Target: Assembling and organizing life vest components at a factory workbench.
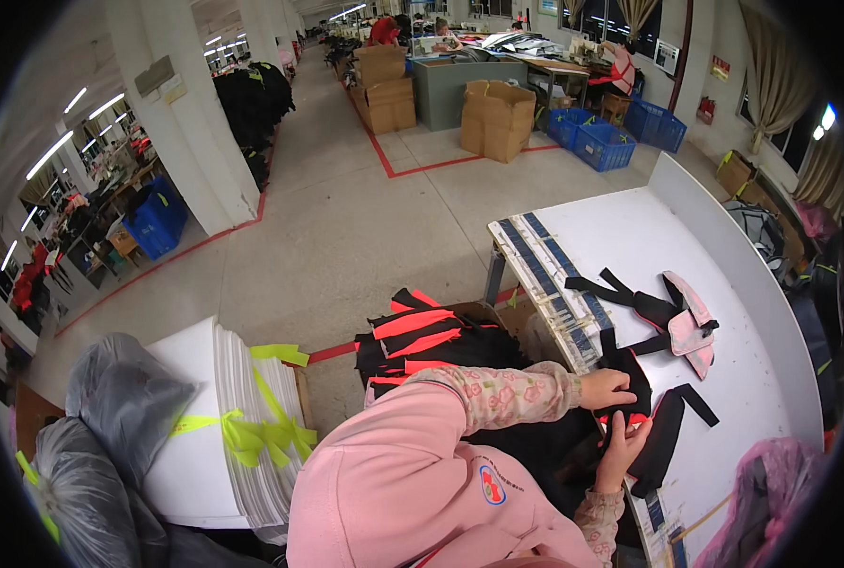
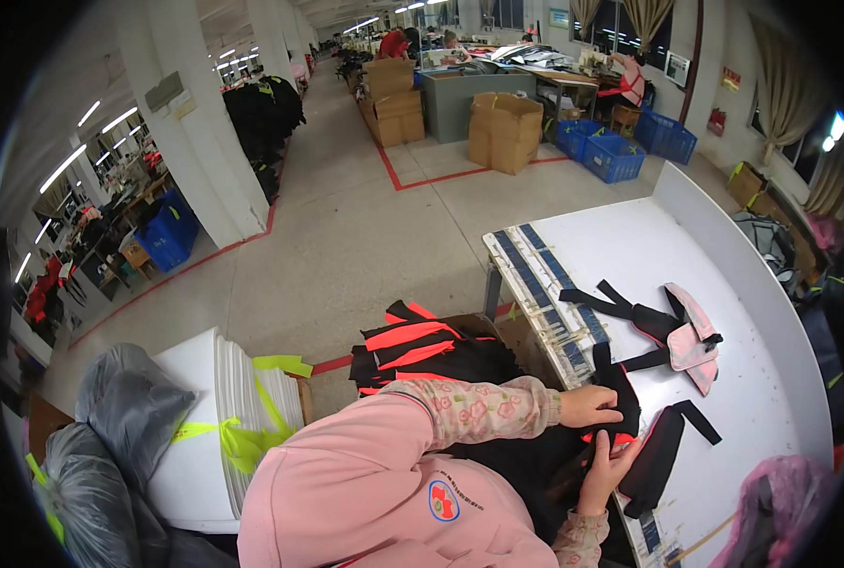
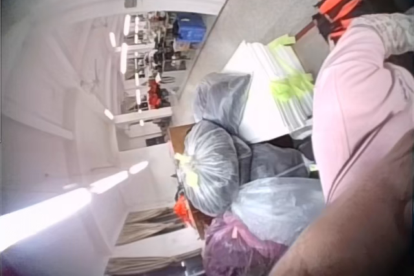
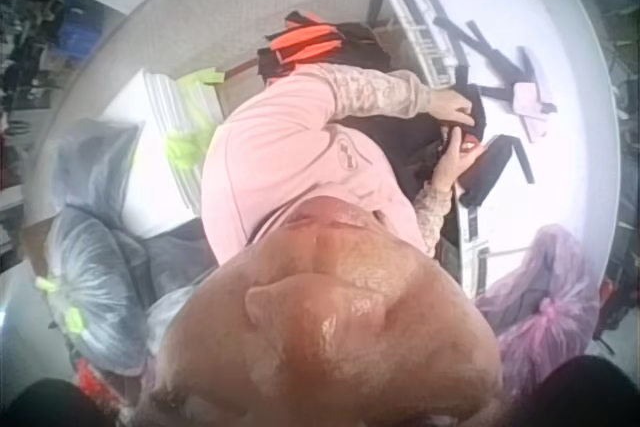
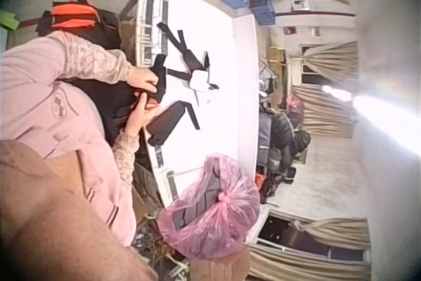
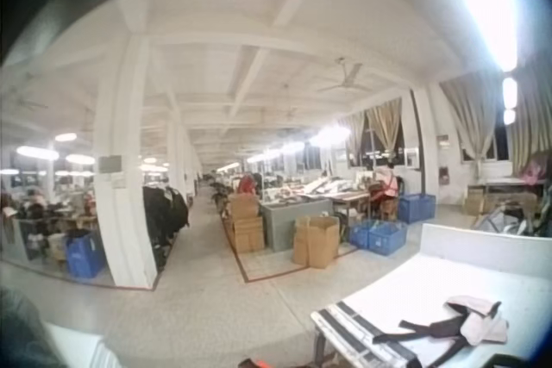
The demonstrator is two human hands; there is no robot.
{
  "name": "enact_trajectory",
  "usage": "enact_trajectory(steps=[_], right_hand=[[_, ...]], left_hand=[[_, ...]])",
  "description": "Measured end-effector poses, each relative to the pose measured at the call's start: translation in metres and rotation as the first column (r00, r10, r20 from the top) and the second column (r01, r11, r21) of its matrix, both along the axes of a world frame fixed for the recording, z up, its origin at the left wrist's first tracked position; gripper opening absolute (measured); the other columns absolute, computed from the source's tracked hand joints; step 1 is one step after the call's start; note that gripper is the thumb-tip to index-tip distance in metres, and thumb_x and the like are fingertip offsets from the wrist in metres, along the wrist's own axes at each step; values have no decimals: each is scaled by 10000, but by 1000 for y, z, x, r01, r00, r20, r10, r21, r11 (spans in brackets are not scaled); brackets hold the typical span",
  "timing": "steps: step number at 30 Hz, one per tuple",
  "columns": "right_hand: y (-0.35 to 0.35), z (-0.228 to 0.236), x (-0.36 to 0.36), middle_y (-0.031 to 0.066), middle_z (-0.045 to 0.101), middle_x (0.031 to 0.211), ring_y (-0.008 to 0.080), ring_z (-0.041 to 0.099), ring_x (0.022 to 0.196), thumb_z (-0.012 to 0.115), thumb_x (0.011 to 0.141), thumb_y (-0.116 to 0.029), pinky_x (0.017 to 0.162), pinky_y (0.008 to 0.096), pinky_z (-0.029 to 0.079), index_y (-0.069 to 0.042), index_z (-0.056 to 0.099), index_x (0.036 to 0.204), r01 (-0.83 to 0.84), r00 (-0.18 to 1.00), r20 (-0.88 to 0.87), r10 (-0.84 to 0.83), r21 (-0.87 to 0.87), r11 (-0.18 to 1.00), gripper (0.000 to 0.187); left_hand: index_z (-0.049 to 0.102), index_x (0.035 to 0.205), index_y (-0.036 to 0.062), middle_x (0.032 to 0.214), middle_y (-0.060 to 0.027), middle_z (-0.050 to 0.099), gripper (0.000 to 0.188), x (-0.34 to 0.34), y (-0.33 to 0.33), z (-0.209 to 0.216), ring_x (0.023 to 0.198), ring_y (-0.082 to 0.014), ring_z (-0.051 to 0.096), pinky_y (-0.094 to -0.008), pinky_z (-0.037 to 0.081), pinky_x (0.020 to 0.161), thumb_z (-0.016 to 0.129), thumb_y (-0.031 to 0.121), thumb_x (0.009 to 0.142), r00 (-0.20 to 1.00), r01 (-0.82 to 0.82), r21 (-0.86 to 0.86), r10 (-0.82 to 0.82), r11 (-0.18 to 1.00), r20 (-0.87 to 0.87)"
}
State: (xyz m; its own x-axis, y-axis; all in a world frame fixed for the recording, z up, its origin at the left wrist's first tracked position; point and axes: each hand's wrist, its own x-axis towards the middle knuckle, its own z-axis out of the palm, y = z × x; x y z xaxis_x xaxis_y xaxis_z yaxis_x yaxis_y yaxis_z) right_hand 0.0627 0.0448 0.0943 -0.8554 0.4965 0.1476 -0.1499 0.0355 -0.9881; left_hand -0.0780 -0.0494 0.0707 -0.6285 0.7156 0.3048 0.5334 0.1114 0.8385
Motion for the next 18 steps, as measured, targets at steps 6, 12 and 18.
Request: enact_trajectory(steps=[6,12,18], right_hand=[[-5,-4,6,-46,480,760,15,432,571,642,929,-119,405,187,335,-27,452,1224,-18,997,-78,26,99,995,362],[-2,-13,2,-19,507,807,27,433,572,659,924,-154,423,203,330,13,445,1246,-14,991,-123,44,239,971,422],[-5,-1,1,-5,508,801,31,429,560,681,909,-204,420,206,320,34,439,1291,-28,1000,5,28,343,939,510]], left_hand=[[541,846,14,758,-128,568,336,15,-8,12,710,-208,530,-360,433,647,651,326,902,992,21,214,-48,977,119],[510,861,37,762,10,501,213,18,-5,16,746,-68,442,-272,405,660,585,209,962,937,-32,366,-100,930,335],[497,817,35,711,4,482,237,11,2,26,706,-69,429,-278,409,632,599,201,952,959,-201,392,98,898,266]])
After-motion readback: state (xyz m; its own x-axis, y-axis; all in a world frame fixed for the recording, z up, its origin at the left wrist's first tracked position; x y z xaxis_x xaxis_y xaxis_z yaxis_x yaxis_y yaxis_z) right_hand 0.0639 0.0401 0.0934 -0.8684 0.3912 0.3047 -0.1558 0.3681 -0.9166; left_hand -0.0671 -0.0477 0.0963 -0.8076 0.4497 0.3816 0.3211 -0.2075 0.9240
